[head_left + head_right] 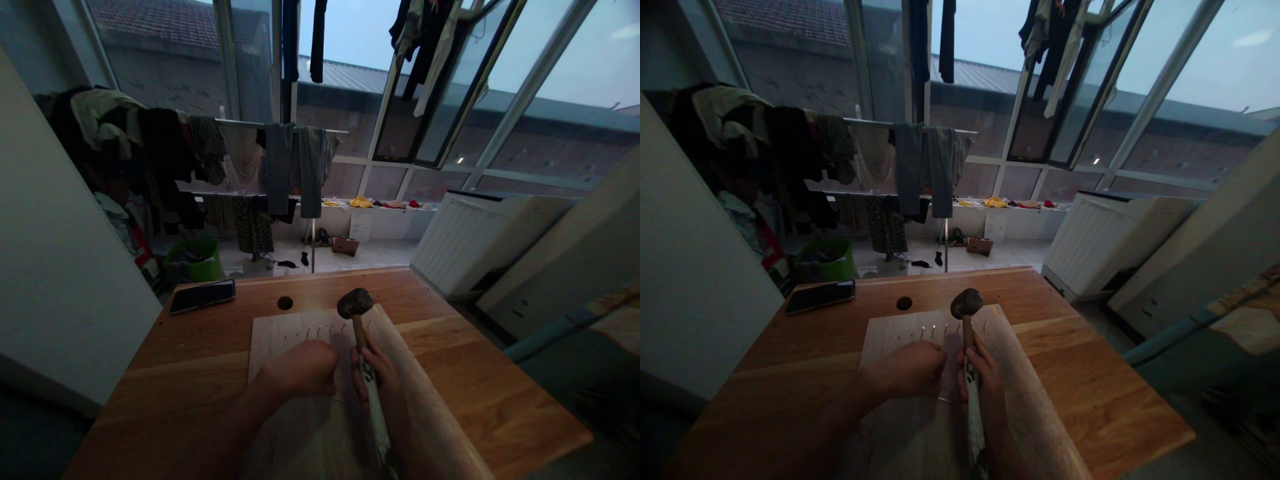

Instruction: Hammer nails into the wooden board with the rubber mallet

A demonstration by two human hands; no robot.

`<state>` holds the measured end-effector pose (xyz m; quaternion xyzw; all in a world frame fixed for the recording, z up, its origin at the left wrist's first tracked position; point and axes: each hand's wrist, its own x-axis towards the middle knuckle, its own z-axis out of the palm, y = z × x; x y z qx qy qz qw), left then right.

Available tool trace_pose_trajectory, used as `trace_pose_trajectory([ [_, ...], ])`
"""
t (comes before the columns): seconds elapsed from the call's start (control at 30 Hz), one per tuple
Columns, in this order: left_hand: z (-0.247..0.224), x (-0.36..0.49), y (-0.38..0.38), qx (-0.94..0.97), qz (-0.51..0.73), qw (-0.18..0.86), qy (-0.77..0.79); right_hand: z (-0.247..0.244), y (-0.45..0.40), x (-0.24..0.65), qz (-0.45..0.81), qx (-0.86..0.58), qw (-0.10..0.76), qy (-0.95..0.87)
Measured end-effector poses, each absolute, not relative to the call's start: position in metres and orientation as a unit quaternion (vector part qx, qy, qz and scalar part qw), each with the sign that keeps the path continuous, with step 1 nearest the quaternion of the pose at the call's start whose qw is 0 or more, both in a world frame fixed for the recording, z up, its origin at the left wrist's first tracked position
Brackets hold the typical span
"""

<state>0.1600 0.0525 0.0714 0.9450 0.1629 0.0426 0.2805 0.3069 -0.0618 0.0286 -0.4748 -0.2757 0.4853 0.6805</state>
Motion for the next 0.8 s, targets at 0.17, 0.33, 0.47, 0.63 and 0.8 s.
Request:
trace_pose_trajectory([
  [0.17, 0.088, 0.127, 0.094, 0.925, 0.051, 0.244, 0.286, 0.027, -0.055, 0.302, 0.492, -0.450, 0.705, -0.241],
  [0.33, 0.076, 0.107, 0.127, 0.912, 0.081, 0.259, 0.307, 0.028, -0.056, 0.299, 0.506, -0.441, 0.703, -0.234],
  [0.47, 0.066, 0.108, 0.131, 0.910, 0.087, 0.275, 0.297, 0.028, -0.058, 0.297, 0.513, -0.437, 0.698, -0.245],
  [0.63, 0.069, 0.117, 0.121, 0.912, 0.086, 0.253, 0.312, 0.034, -0.060, 0.294, 0.517, -0.447, 0.691, -0.236],
  [0.8, 0.062, 0.123, 0.122, 0.929, 0.090, 0.218, 0.284, 0.038, -0.062, 0.289, 0.512, -0.447, 0.689, -0.249],
])
